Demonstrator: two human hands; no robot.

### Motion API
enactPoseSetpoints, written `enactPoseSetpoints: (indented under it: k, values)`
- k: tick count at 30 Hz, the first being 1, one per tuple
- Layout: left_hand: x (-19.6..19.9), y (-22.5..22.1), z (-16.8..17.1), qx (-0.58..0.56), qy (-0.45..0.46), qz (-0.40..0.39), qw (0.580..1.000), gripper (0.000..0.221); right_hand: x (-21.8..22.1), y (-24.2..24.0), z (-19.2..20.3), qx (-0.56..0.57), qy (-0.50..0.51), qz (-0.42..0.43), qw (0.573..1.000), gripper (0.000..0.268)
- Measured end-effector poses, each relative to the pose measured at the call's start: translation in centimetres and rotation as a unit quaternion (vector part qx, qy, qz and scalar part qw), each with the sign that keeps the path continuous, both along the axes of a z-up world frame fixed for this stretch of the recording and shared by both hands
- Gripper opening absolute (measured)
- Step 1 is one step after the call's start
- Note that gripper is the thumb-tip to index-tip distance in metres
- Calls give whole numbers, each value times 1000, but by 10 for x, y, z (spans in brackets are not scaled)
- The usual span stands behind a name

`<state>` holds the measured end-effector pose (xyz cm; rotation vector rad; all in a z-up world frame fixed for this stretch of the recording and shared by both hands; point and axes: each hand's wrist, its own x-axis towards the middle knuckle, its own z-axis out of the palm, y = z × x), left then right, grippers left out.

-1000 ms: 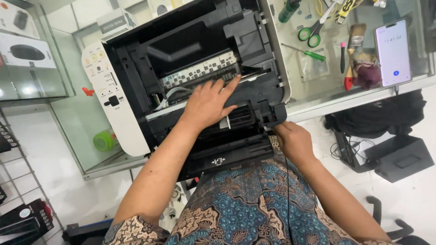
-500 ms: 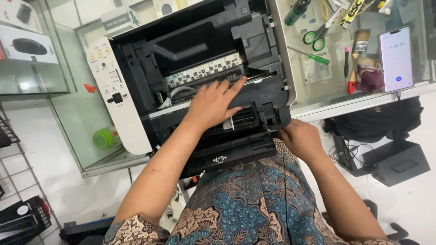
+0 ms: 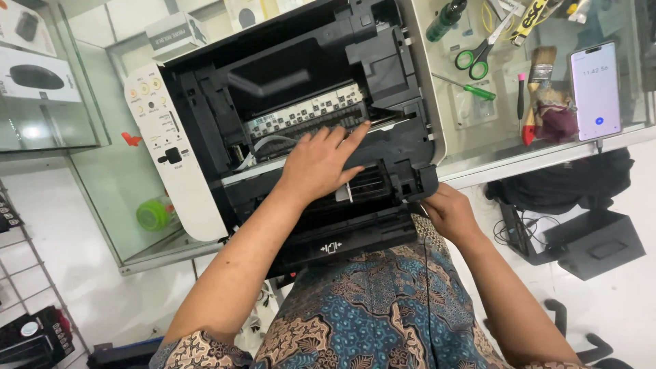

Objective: Disassembling a printer by removing screws and plastic housing components

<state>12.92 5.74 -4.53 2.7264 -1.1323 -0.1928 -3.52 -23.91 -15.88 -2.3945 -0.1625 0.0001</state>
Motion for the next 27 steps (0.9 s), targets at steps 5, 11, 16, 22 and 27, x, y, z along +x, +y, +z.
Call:
enactPoseSetpoints:
  k: [5, 11, 16, 22, 27]
  values:
    - [-6, 2, -1, -5, -15, 11, 1000, 82, -28, 7, -30, 56, -8, -44, 997, 16]
    - [-2, 0, -4, -13, -8, 12, 1000, 81, -28, 5, -37, 84, -23, -53, 995, 16]
    - [-1, 1, -6, -18, -10, 14, 1000, 80, 4, -9, 4, 3, -15, -3, 1000, 8]
    - [-9, -3, 14, -40, -145, -6, 989, 76, 22, -35, 125, -168, 104, 39, 980, 16]
    - [-58, -18, 123, -95, 10, -35, 995, 50, 10, -39, 202, -76, 221, -69, 970, 27]
